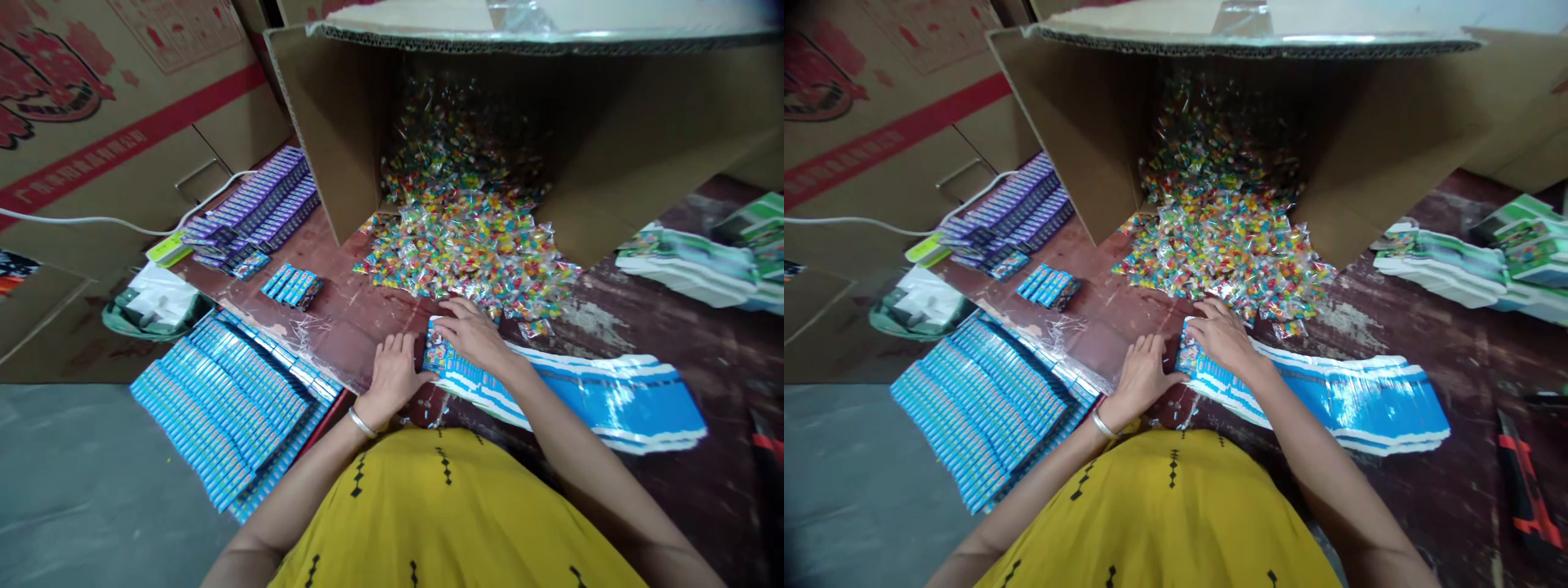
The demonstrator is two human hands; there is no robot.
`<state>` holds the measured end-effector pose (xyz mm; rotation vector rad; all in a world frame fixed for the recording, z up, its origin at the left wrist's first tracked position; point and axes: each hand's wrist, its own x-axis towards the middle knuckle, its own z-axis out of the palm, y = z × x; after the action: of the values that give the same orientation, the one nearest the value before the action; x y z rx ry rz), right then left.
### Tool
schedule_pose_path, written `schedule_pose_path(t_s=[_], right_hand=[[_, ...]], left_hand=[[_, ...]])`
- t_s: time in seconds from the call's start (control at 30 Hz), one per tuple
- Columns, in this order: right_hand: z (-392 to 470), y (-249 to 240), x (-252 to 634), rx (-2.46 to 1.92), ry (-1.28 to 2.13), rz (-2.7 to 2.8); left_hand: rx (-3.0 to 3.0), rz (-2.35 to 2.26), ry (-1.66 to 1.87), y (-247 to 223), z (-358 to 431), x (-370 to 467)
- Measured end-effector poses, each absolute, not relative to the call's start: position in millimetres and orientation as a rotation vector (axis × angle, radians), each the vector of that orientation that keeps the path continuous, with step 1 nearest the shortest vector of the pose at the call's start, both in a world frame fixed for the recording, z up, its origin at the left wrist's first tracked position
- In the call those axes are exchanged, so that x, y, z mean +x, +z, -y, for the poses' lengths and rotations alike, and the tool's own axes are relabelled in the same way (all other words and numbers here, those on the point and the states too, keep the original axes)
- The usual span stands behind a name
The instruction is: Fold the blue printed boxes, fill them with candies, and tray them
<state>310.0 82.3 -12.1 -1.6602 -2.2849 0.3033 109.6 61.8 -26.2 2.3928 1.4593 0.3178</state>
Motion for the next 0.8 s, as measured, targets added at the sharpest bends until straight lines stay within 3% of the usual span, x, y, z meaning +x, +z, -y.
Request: schedule_pose_path(t_s=[0.43, 0.8], right_hand=[[-77, 4, 312, -1.550, 0.329, 2.155], [-69, 25, 292, -1.521, 1.096, 1.167]], left_hand=[[2.367, -1.481, 0.307, -22, -60, 111], [1.925, -1.219, 0.702, 7, -60, 116]])
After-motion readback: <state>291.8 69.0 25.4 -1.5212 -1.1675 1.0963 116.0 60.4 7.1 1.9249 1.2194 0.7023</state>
